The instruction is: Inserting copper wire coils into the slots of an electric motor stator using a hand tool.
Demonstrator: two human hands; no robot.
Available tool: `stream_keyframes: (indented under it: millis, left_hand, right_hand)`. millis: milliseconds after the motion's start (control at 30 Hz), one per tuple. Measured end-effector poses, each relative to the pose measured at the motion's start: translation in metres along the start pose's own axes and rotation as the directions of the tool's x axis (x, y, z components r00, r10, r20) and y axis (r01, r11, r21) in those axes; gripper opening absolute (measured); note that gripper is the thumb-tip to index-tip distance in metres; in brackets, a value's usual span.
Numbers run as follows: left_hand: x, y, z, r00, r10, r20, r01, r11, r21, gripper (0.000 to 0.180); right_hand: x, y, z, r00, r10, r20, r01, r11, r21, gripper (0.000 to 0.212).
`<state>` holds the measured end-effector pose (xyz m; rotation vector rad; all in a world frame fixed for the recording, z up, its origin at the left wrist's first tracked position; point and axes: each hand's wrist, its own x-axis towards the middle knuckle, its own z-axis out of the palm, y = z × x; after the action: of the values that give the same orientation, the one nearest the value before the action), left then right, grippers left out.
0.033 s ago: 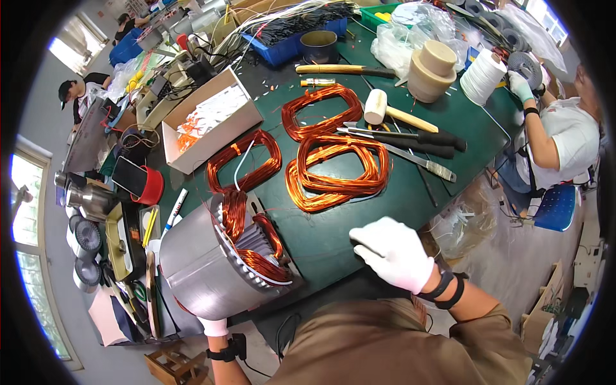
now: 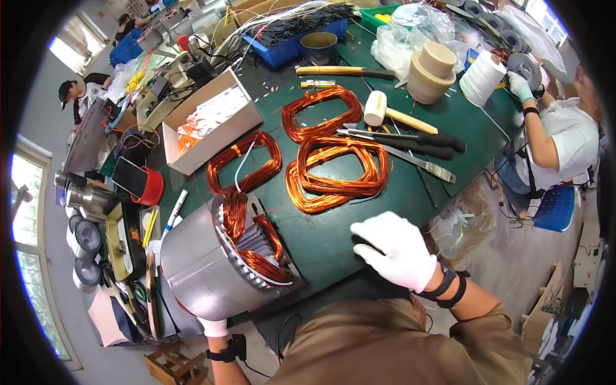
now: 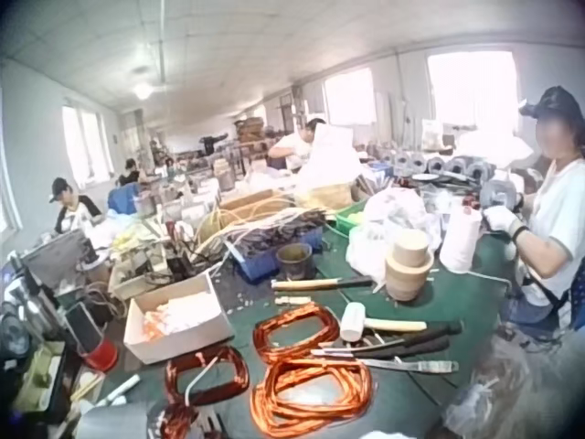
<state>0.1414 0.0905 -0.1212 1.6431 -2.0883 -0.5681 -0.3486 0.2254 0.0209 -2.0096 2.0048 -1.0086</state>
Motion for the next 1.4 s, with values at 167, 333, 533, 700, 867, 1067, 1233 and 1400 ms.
stream_keyframes:
  millis: [167,333,533,700,867,1067,1233,1400]
  left_hand:
    - [0.013,0.009,0.003,0.991,-0.006,-0.13,-0.02,0.981,-0.195,0.073]
    - [0.021,0.054,-0.005,0.971,-0.02,-0.238,-0.054,0.952,-0.301,0.078]
    - [0.027,0.095,-0.008,0.964,0.007,-0.264,-0.11,0.918,-0.38,0.062]
    - [0.027,0.096,-0.008,0.947,0.027,-0.32,-0.148,0.921,-0.36,0.06]
    - [0.033,0.122,-0.018,0.965,0.024,-0.261,-0.137,0.894,-0.426,0.044]
    - [0.032,0.122,-0.025,0.969,-0.033,-0.244,-0.09,0.876,-0.475,0.032]
    - [0.033,0.12,-0.02,0.963,-0.007,-0.269,-0.118,0.887,-0.447,0.035]
    - [0.033,0.112,-0.018,0.975,-0.005,-0.223,-0.071,0.942,-0.329,0.037]
  right_hand:
    - [0.06,-0.004,0.004,0.991,-0.026,-0.131,0.037,0.996,0.082,0.027]
    - [0.171,0.01,0.051,0.975,-0.129,-0.18,0.172,0.953,0.249,0.033]
    - [0.296,-0.037,0.107,0.934,-0.273,0.231,0.025,0.694,0.72,0.024]
    - [0.321,-0.087,0.109,0.71,-0.407,0.575,0.25,0.909,0.334,0.021]
    - [0.288,0.0,0.067,0.675,-0.725,-0.136,0.699,0.688,-0.196,0.031]
    - [0.184,0.061,-0.013,0.99,0.052,0.134,-0.027,0.983,-0.181,0.028]
    - [0.135,0.1,0.017,0.991,-0.022,0.129,0.077,0.894,-0.441,0.025]
    - [0.138,0.105,0.022,0.987,-0.08,0.138,0.142,0.836,-0.53,0.013]
